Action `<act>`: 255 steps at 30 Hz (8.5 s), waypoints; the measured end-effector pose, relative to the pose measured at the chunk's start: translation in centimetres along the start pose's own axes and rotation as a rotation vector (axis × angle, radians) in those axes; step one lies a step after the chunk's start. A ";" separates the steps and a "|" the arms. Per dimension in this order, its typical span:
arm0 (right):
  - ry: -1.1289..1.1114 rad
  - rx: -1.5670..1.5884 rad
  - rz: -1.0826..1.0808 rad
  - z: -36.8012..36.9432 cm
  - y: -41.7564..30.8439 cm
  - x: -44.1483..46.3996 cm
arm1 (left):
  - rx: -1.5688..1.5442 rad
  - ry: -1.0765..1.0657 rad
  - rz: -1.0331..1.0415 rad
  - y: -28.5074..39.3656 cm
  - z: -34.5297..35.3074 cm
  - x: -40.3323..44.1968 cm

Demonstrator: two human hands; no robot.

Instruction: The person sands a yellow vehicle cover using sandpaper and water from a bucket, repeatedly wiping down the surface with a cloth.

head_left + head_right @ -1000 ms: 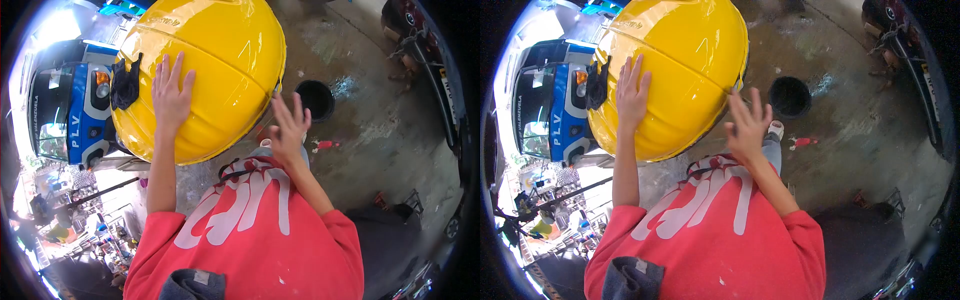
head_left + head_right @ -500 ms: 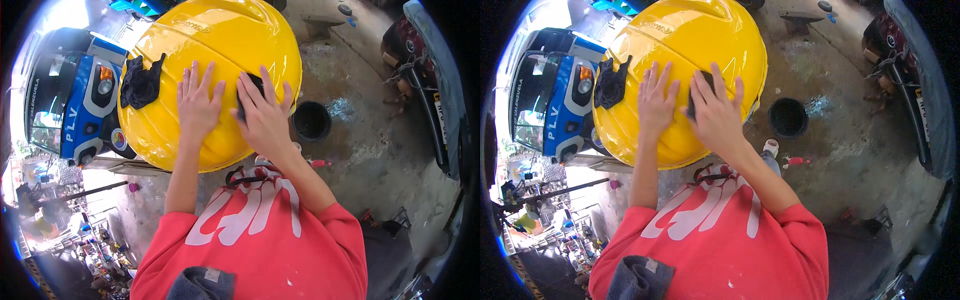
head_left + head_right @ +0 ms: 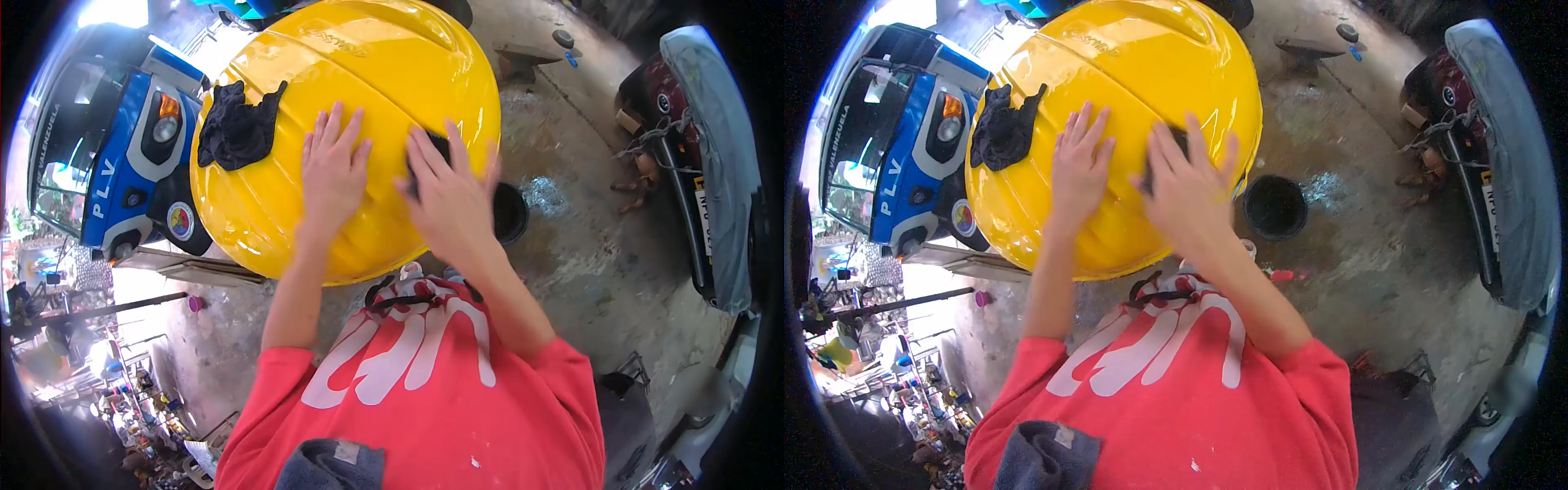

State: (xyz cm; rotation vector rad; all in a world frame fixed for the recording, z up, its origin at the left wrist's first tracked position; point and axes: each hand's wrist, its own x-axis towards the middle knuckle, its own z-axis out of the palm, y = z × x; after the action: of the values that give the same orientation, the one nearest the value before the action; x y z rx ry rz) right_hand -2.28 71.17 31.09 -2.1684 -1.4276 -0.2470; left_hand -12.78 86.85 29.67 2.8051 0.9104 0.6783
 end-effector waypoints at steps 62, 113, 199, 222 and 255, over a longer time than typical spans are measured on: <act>-0.932 0.295 0.523 21.1 69.4 -4.0 | 0.205 0.246 -0.560 11.3 5.7 15.6; -1.097 0.456 0.390 27.8 77.7 6.6 | 0.379 -0.276 -0.573 17.0 34.8 28.7; -1.222 0.866 0.638 47.6 61.4 40.0 | 0.873 0.286 -1.407 -8.1 10.1 31.8; -1.355 0.931 0.382 43.2 60.3 40.0 | 0.802 0.417 -1.435 -5.0 4.3 13.9; -1.241 0.310 0.006 39.3 62.5 39.1 | 0.624 0.516 -1.235 14.0 7.8 15.1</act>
State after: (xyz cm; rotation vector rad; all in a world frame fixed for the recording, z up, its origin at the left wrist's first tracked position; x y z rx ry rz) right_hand 65.10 103.85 -5.87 -2.0438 -1.8195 1.4507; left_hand 9.02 84.45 31.76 1.6877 2.8884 0.9349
